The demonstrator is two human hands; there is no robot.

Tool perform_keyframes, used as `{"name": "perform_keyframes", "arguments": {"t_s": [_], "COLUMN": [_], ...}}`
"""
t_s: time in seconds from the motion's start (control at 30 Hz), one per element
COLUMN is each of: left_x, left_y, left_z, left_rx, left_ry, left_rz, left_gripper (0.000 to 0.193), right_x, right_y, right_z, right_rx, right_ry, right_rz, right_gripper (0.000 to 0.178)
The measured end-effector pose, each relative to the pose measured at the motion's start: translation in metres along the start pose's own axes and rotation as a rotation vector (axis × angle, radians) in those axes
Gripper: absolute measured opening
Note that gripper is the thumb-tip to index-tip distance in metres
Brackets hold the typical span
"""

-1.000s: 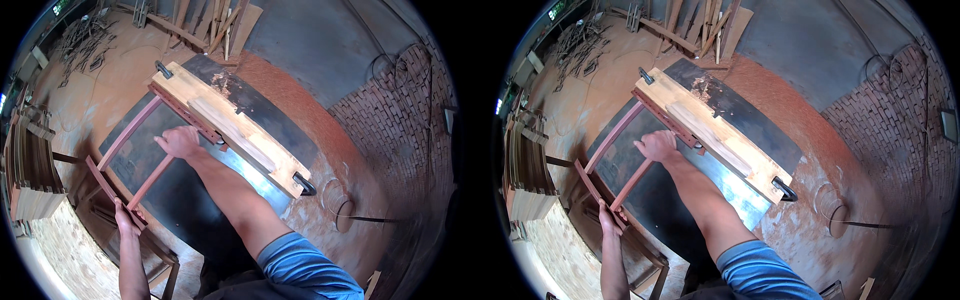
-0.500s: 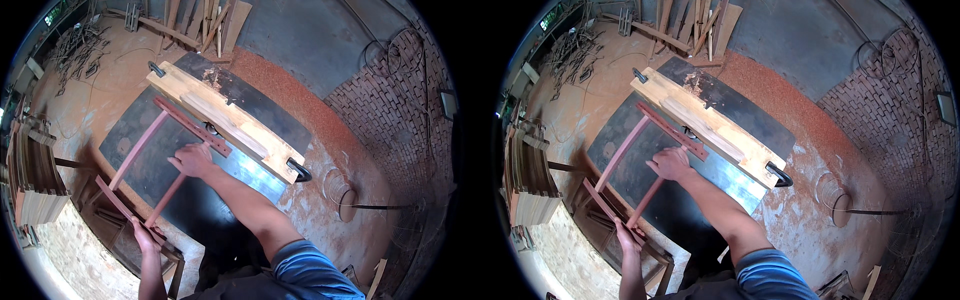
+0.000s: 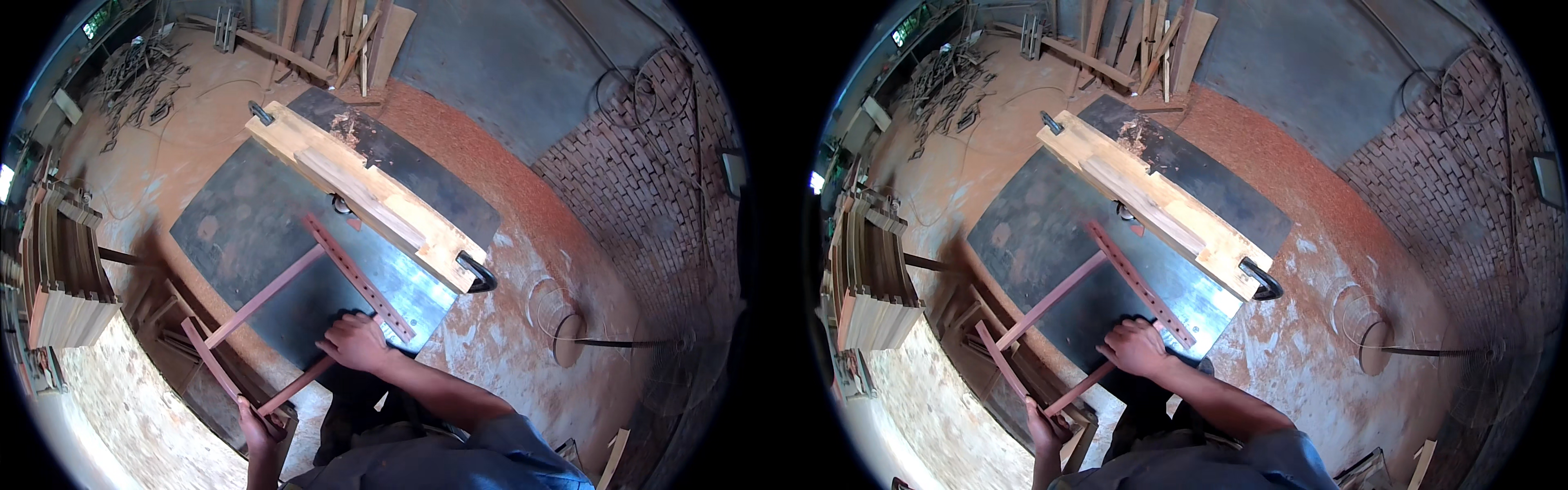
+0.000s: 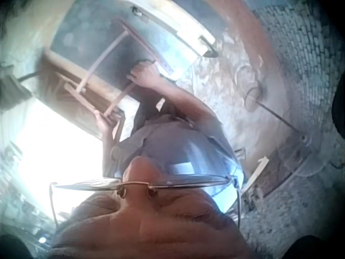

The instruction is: The person assembles a wooden chair frame by inserting dowels into pre-drilled holes and applying glue to the joints. They handle multiple wooden frame pieces and dowels, aligning them on a workbench and securing the connections.

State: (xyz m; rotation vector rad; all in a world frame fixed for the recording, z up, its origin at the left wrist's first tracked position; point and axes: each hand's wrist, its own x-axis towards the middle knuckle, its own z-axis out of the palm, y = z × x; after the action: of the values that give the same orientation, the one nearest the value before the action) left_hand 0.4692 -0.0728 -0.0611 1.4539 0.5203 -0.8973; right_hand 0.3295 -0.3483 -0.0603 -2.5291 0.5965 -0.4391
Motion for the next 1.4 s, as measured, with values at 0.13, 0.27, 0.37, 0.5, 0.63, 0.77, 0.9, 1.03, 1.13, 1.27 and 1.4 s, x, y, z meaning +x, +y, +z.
{"name": "perform_keyframes", "arguments": {"t_s": [0.13,0.27,0.37,0.5,0.63,0.77,0.9,1.03,1.13,1.27,1.4], "left_x": [0.005,0.009,0.007,0.011,-0.014,-0.029,-0.054,-0.073,-0.114,-0.151,-0.173], "left_y": [-0.003,-0.004,0.000,0.015,0.022,-0.005,-0.011,0.007,0.042,0.081,0.099], "left_z": [-0.012,-0.010,-0.008,0.000,0.001,-0.025,-0.031,-0.049,-0.050,-0.050,-0.043], "left_rx": [0.105,0.205,0.252,0.297,0.293,0.322,0.256,0.282,0.363,0.455,0.509], "left_ry": [-0.031,-0.083,-0.091,-0.069,-0.091,-0.102,-0.070,-0.039,0.057,0.054,0.085], "left_rz": [0.023,0.094,0.101,0.009,-0.075,-0.006,0.040,0.120,0.250,0.407,0.490], "left_gripper": [0.055,0.055,0.056,0.058,0.055,0.057,0.062,0.062,0.052,0.049,0.055], "right_x": [-0.027,-0.035,-0.042,-0.054,-0.082,-0.117,-0.128,-0.101,-0.056,0.003,0.027], "right_y": [-0.006,-0.004,0.001,-0.003,-0.021,-0.030,-0.031,-0.023,0.025,0.105,0.119], "right_z": [-0.022,-0.035,-0.031,-0.039,-0.052,-0.054,-0.047,-0.065,-0.087,-0.088,-0.052], "right_rx": [0.027,0.021,0.005,0.021,0.025,0.103,0.172,0.347,0.105,-0.221,-0.493], "right_ry": [-0.170,-0.195,-0.225,-0.186,-0.221,-0.201,-0.194,-0.230,0.052,-0.001,-0.058], "right_rz": [-0.072,-0.129,-0.115,-0.055,0.010,-0.011,-0.028,-0.064,-0.024,0.098,0.110], "right_gripper": [0.029,0.027,0.025,0.023,0.022,0.018,0.018,0.024,0.028,0.036,0.041]}}
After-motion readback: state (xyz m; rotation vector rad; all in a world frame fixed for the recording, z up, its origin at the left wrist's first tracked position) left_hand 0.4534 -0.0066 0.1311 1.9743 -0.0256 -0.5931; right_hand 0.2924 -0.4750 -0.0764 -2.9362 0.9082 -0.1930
